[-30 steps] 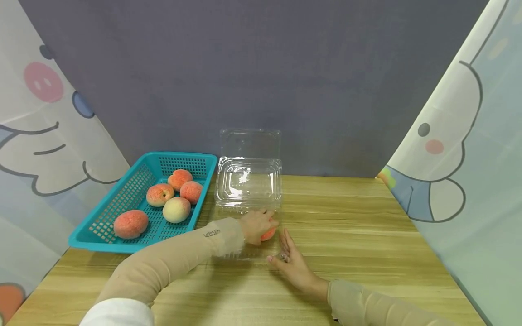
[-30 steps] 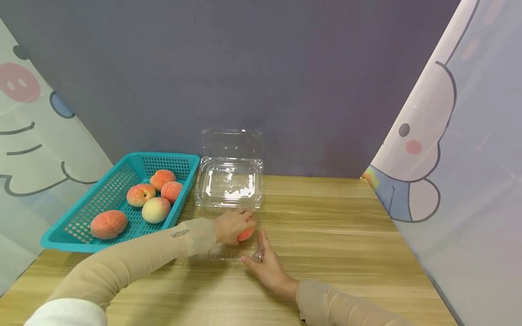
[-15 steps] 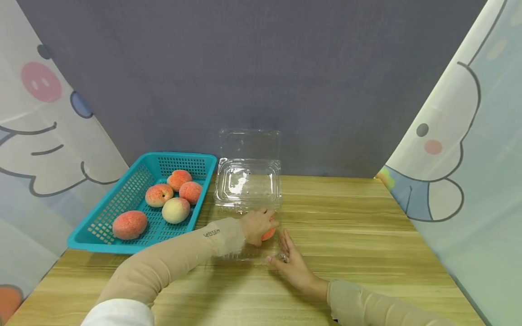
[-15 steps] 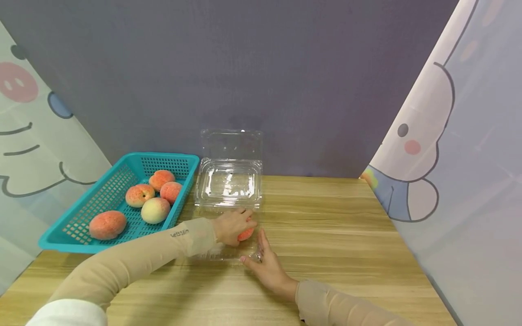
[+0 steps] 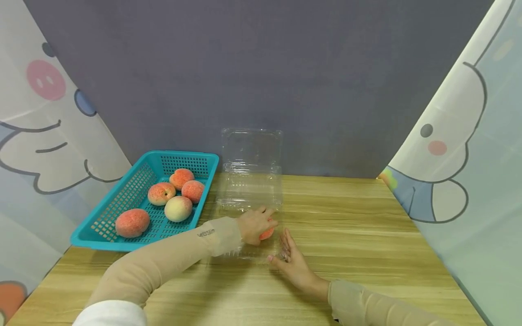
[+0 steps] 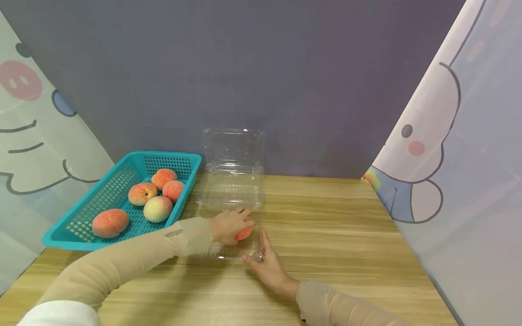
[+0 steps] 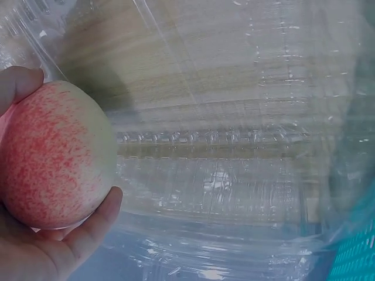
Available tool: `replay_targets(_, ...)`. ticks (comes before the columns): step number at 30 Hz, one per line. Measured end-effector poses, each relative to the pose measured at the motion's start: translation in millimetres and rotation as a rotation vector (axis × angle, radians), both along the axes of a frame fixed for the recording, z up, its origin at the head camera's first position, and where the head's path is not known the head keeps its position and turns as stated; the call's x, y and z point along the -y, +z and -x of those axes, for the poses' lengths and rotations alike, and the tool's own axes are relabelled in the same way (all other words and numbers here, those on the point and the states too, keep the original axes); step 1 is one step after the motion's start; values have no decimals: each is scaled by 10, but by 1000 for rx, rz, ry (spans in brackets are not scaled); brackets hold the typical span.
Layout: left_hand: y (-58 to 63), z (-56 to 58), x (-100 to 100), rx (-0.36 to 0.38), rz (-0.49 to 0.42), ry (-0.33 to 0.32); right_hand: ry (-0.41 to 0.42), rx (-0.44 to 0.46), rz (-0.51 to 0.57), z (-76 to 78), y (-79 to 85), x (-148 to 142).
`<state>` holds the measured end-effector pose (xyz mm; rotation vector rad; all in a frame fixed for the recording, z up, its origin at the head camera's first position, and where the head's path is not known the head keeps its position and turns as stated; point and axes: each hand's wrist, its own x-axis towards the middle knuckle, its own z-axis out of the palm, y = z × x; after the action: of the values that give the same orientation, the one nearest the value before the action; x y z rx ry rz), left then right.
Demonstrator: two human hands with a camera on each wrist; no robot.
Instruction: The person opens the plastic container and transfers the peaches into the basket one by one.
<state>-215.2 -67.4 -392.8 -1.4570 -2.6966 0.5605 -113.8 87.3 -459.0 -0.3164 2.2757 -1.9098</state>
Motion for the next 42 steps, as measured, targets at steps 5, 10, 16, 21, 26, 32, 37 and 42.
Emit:
replay_targets(5, 44, -48, 55, 18, -36, -30, -8, 3, -2, 2, -1, -2)
replay_targets(10, 104, -89, 102, 23, -65, -45, -5, 0, -9, 1, 9, -3)
replay_targets(16, 200, -140, 139, 3, -111, -48, -16, 0, -8, -3, 4, -3)
replay_targets(21, 306, -172, 182, 19, -167, -49, -8, 0, -12, -9, 11, -3)
replay_targets(26, 364, -184, 244, 23, -202, -43, -3, 5, -10, -8, 24, -6)
replay_targets(32, 377, -202, 338, 11, -249, -59, -18, 4, -20, -7, 31, -14)
replay_targets(37, 431, -237, 426, -1, -278, -59, -18, 8, -23, -5, 23, -15)
replay_targets(42, 531, -294, 491, 11, -296, -38, -16, 7, -21, -12, 15, -14)
